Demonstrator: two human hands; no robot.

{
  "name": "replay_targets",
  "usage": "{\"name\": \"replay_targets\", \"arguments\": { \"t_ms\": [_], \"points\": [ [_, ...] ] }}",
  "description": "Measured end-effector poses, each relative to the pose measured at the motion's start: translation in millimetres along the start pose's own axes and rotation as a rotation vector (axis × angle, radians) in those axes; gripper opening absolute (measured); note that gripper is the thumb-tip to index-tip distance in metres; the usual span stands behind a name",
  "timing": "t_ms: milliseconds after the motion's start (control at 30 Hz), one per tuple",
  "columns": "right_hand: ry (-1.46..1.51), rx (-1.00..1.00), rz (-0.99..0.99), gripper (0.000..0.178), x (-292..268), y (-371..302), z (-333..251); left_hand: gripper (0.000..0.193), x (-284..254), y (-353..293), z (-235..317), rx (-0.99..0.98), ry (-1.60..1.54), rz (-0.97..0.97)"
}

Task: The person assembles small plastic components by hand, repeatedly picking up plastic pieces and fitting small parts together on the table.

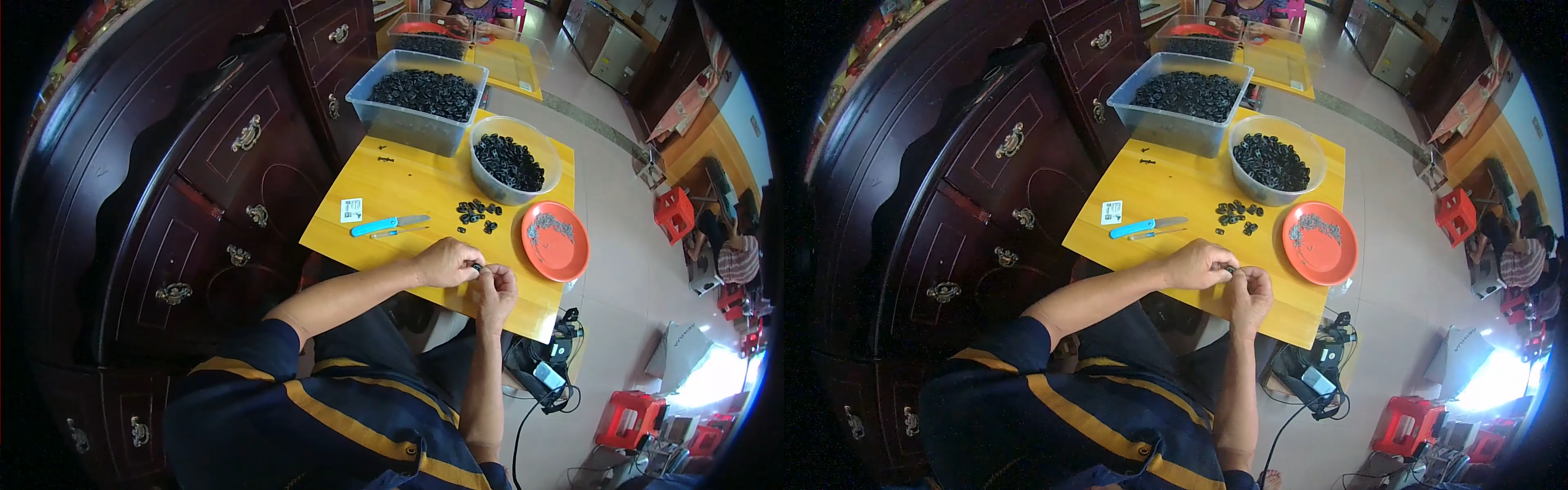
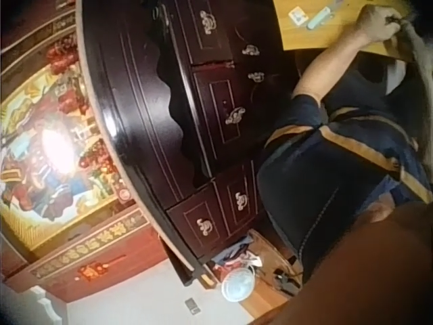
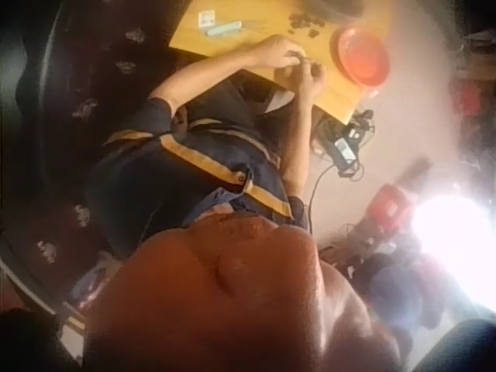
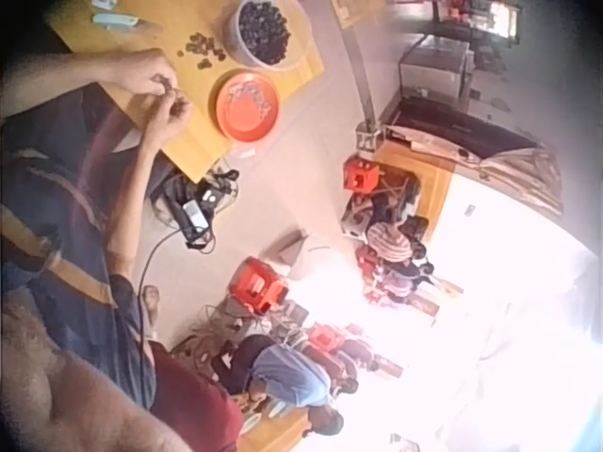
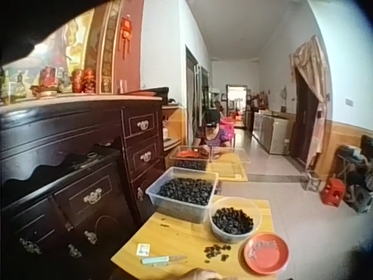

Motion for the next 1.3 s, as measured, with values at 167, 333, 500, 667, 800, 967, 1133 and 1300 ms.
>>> {"name": "replay_targets", "arguments": {
  "t_ms": [167, 333, 500, 667, 800, 967, 1133, 1300],
  "points": [
    [-0.231, -0.081, -0.126, 0.004, -4, -7, 8, 0.015, -48, 12, -16, -0.027, 0.113, -0.231],
    [-0.293, -0.146, -0.129, 0.006, 1, -8, 9, 0.021, -158, 75, -29, -0.009, 0.200, 0.302],
    [-0.363, -0.142, -0.134, 0.006, 6, -8, 6, 0.053, -201, 102, -25, 0.102, 0.054, 0.610],
    [-0.374, -0.149, -0.131, 0.006, 1, -9, 9, 0.027, -103, 77, -37, 0.013, 0.169, 0.212],
    [-0.423, -0.172, -0.139, 0.007, 1, -10, 6, 0.027, -44, 64, -38, 0.034, 0.343, 0.188],
    [-0.388, -0.162, -0.153, 0.007, 5, -11, 5, 0.025, -25, 68, -46, -0.028, 0.528, 0.238],
    [-0.418, -0.200, -0.149, 0.006, 2, -11, 6, 0.024, -18, 67, -44, -0.054, 0.533, 0.132],
    [-0.421, -0.195, -0.151, 0.006, -1, -9, 10, 0.023, -19, 75, -43, -0.040, 0.514, 0.197]
  ]
}}
Point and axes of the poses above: each hand's wrist, its own y-axis towards the middle knuckle, its own x-axis out of the palm, z = x × y, the point moved 1 cm from there along y, towards the middle knuckle, and after that the axes turned 11 degrees about -x, right-handed, at the moved point
